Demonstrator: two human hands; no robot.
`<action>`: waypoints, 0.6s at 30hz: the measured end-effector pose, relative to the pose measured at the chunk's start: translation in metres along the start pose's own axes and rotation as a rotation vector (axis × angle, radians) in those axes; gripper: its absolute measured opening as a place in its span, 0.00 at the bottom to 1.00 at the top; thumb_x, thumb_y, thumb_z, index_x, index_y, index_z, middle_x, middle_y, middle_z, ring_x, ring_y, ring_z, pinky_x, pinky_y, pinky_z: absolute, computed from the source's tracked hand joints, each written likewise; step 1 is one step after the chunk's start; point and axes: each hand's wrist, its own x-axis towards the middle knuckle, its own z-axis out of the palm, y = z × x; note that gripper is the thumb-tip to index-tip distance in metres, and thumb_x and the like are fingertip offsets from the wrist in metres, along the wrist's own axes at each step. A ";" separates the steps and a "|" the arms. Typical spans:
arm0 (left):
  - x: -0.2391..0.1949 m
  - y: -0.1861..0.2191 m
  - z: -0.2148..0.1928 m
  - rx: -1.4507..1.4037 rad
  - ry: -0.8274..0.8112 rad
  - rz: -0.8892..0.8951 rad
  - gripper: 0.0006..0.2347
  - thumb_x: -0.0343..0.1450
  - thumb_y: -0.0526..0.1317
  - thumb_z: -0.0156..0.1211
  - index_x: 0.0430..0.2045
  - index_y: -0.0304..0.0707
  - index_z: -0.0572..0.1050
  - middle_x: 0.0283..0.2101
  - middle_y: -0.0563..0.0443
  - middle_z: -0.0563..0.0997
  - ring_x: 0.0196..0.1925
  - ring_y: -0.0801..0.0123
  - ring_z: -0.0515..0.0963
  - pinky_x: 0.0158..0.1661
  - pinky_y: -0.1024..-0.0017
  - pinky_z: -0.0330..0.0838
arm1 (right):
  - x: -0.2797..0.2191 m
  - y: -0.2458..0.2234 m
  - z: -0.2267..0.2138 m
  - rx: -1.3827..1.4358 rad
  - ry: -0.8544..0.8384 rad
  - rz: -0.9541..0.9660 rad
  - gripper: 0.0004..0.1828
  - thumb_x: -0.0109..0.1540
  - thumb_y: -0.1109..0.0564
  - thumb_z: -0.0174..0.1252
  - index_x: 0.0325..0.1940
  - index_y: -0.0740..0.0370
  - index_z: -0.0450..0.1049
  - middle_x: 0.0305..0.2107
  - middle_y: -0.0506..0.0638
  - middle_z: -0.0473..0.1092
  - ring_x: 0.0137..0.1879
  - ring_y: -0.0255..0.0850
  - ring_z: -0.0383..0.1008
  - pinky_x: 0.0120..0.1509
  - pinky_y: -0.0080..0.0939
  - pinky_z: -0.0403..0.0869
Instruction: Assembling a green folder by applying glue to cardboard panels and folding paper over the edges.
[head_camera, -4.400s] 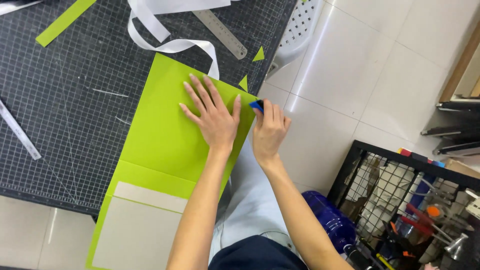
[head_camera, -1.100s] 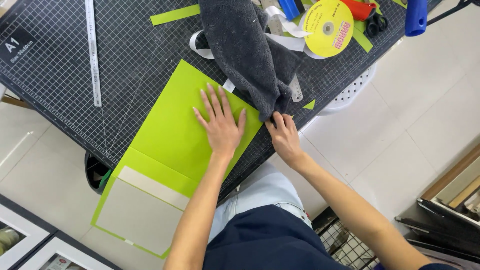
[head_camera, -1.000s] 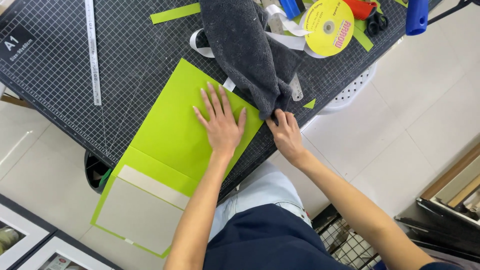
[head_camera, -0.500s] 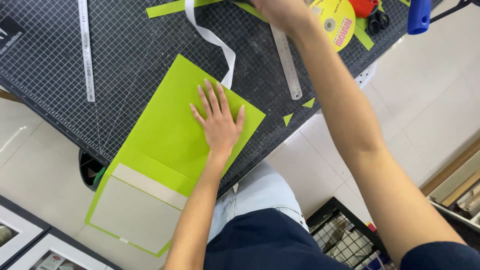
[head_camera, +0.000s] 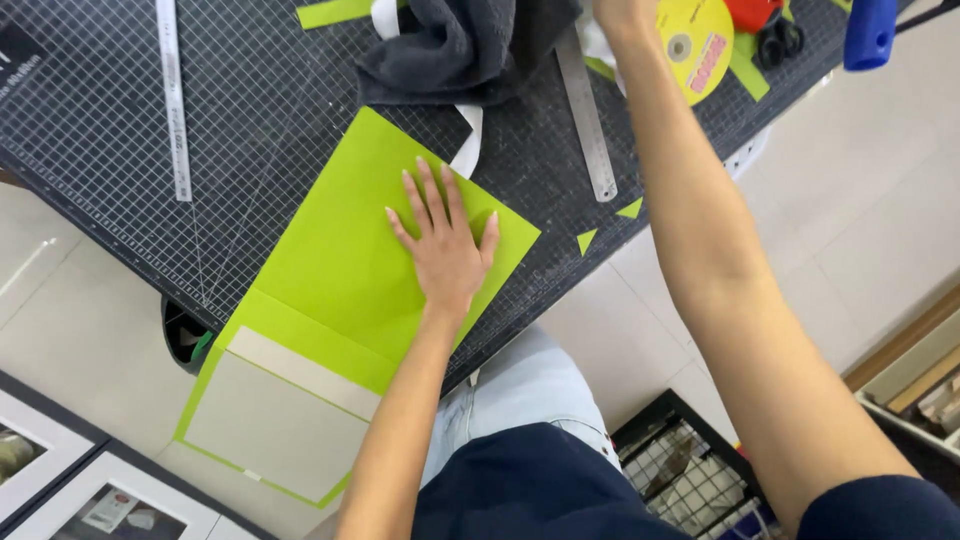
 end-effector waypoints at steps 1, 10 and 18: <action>0.000 0.000 0.000 -0.013 -0.005 -0.006 0.33 0.76 0.60 0.39 0.73 0.38 0.50 0.75 0.31 0.47 0.77 0.40 0.43 0.64 0.30 0.33 | -0.008 0.002 -0.006 0.012 0.011 0.011 0.17 0.65 0.69 0.62 0.56 0.64 0.68 0.48 0.59 0.70 0.58 0.50 0.71 0.62 0.47 0.69; 0.001 -0.002 0.002 -0.019 0.010 0.004 0.33 0.76 0.61 0.35 0.72 0.39 0.49 0.75 0.33 0.47 0.77 0.42 0.43 0.65 0.31 0.30 | -0.103 -0.025 -0.010 -0.185 0.095 0.165 0.20 0.63 0.68 0.65 0.57 0.62 0.68 0.45 0.60 0.72 0.55 0.55 0.74 0.58 0.51 0.72; -0.002 -0.005 -0.002 -0.061 -0.055 0.015 0.32 0.77 0.61 0.34 0.73 0.40 0.47 0.76 0.32 0.44 0.77 0.40 0.40 0.64 0.29 0.30 | -0.206 -0.005 0.079 -1.282 0.068 0.170 0.27 0.69 0.47 0.49 0.71 0.56 0.59 0.37 0.46 0.68 0.40 0.39 0.71 0.44 0.41 0.69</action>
